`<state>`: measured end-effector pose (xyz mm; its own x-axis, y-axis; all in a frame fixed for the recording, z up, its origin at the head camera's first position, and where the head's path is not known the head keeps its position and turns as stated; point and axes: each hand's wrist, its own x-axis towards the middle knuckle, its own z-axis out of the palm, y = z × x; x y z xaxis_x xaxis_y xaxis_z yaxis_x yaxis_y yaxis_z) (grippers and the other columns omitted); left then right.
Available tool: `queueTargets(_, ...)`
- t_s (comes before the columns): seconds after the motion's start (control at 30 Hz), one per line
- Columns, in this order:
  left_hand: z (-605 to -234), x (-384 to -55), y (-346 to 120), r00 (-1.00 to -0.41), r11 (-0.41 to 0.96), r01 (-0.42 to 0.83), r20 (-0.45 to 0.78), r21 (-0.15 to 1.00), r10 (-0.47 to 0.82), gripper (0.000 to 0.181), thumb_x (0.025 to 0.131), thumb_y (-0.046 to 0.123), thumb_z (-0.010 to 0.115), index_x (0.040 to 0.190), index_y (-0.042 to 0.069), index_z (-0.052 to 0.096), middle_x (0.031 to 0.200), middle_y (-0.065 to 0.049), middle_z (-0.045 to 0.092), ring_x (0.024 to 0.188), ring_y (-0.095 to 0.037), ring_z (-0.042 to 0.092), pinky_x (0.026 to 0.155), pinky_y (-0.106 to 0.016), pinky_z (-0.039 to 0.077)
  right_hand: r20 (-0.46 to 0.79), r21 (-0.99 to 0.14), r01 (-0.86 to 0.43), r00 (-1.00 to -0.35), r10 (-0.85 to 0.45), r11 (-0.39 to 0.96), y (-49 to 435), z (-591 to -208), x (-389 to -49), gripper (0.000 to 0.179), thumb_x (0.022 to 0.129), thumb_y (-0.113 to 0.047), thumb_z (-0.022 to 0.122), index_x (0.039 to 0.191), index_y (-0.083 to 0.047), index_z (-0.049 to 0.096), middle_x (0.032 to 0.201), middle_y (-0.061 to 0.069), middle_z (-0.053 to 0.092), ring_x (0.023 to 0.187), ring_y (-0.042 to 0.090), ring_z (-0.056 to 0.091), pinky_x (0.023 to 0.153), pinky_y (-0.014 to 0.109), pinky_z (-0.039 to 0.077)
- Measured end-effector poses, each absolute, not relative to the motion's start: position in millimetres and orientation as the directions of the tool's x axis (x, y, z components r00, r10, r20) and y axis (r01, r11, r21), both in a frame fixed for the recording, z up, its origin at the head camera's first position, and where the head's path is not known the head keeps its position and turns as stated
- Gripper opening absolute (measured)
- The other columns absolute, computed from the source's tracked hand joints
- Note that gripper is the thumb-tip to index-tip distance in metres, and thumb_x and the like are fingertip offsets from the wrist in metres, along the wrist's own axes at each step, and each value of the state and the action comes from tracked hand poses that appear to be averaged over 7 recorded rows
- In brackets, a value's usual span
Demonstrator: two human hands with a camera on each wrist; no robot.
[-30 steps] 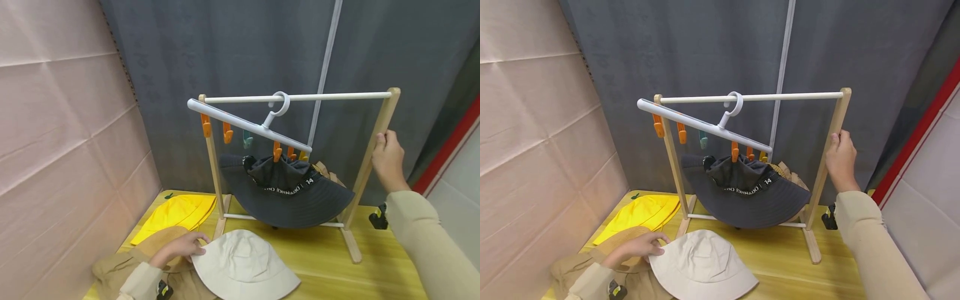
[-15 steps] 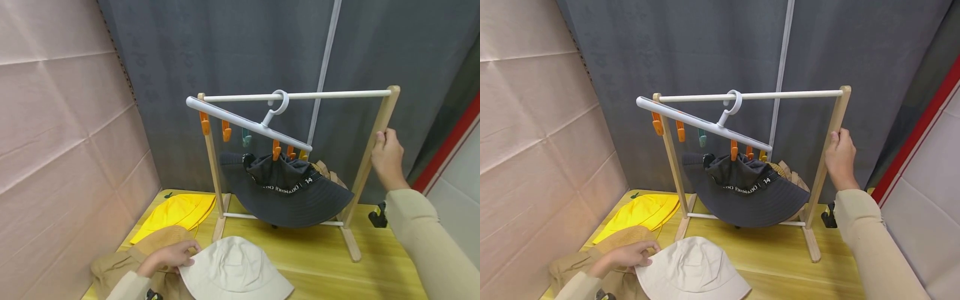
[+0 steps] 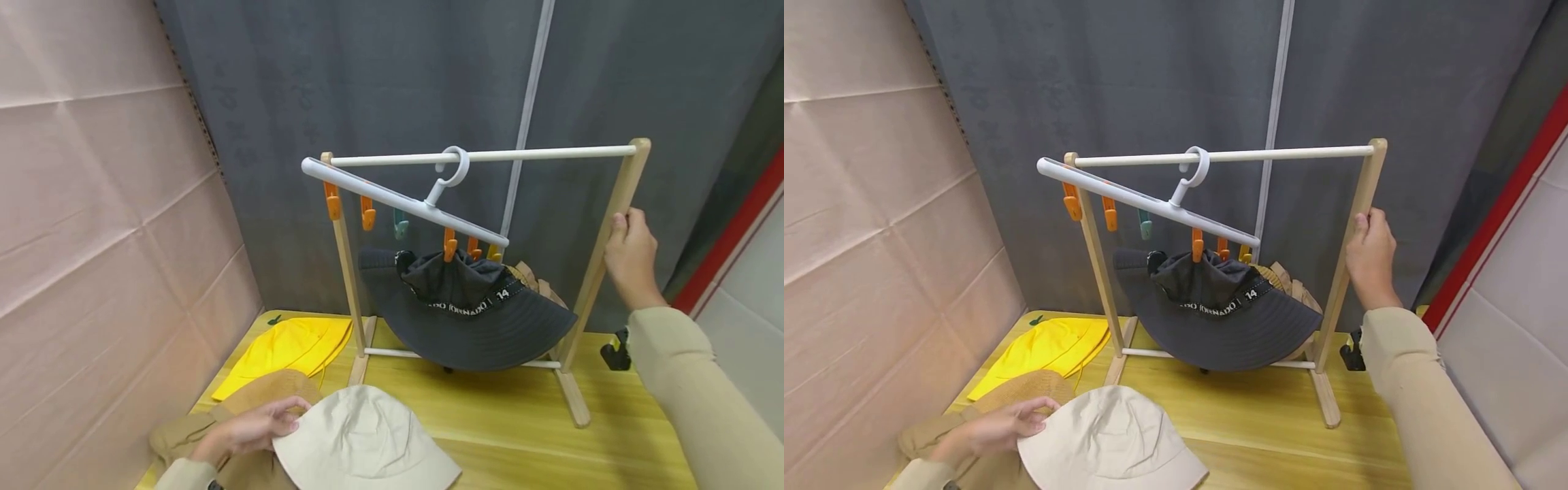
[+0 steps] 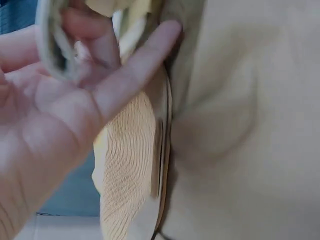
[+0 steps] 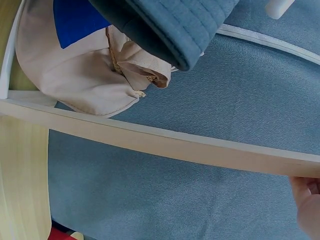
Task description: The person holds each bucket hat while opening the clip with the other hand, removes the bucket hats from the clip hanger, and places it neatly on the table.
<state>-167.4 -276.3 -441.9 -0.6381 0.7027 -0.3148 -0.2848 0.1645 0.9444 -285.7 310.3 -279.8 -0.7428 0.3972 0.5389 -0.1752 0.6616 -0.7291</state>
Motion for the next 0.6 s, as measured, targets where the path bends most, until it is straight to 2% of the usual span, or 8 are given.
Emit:
queueTargets(0.13,-445.8,-162.4,-274.7,-0.760,0.397,-0.121,-0.343,0.910,0.552,0.023,0.095,0.005,0.045,0.116,-0.004,0.046,0.086,-0.004,0.057,0.071,-0.011,0.055,0.062,-0.023,0.047,0.545,-0.729,-0.184,-0.739,0.397,0.659,309.6,-279.8,-285.8,0.043,0.102,-0.027,0.024,0.121,0.008,0.040,0.098,0.026,0.045,0.094,0.041,0.044,0.080,0.052,0.034)
queueTargets(0.27,-443.5,-155.4,-260.5,-0.884,0.650,0.059,-0.263,0.757,0.386,0.013,0.086,-0.002,0.052,0.099,0.000,0.053,0.065,0.001,0.042,0.055,-0.009,0.039,0.048,-0.019,0.033,0.543,-0.728,-0.180,-0.740,0.396,0.661,310.0,-279.6,-285.6,0.043,0.102,-0.027,0.024,0.120,0.008,0.040,0.097,0.025,0.044,0.093,0.041,0.043,0.079,0.051,0.034)
queueTargets(0.37,-434.5,-148.1,-238.7,-0.960,0.855,0.131,-0.152,0.501,0.236,0.015,0.082,-0.002,0.059,0.095,0.003,0.053,0.071,-0.003,0.045,0.059,-0.015,0.044,0.050,-0.025,0.038,0.541,-0.732,-0.181,-0.740,0.399,0.657,309.1,-280.0,-286.1,0.043,0.102,-0.027,0.024,0.121,0.008,0.040,0.098,0.026,0.045,0.095,0.041,0.043,0.082,0.052,0.034)
queueTargets(0.47,-425.0,-139.8,-207.5,-0.991,0.967,0.117,-0.035,0.227,0.128,0.020,0.077,0.001,0.068,0.092,0.004,0.054,0.081,-0.008,0.049,0.069,-0.022,0.047,0.055,-0.033,0.042,0.544,-0.730,-0.178,-0.736,0.403,0.660,309.3,-281.0,-286.5,0.042,0.102,-0.027,0.024,0.120,0.008,0.040,0.097,0.025,0.045,0.094,0.040,0.044,0.080,0.050,0.034)
queueTargets(0.53,-422.4,-134.8,-189.6,-0.990,0.979,0.141,0.004,0.144,0.142,0.022,0.077,0.008,0.071,0.091,0.003,0.055,0.085,-0.010,0.052,0.074,-0.025,0.051,0.058,-0.037,0.045,0.545,-0.725,-0.174,-0.736,0.401,0.667,309.6,-281.2,-286.6,0.042,0.102,-0.027,0.024,0.119,0.008,0.041,0.094,0.023,0.044,0.089,0.037,0.043,0.075,0.045,0.034)
queueTargets(0.6,-423.0,-130.5,-176.7,-0.984,0.974,0.171,-0.016,0.151,0.175,0.031,0.077,0.017,0.073,0.096,-0.002,0.057,0.090,-0.013,0.057,0.078,-0.029,0.055,0.062,-0.042,0.048,0.547,-0.719,-0.170,-0.737,0.398,0.674,310.0,-280.9,-287.0,0.042,0.102,-0.027,0.024,0.119,0.008,0.041,0.091,0.020,0.044,0.085,0.033,0.042,0.070,0.039,0.032)
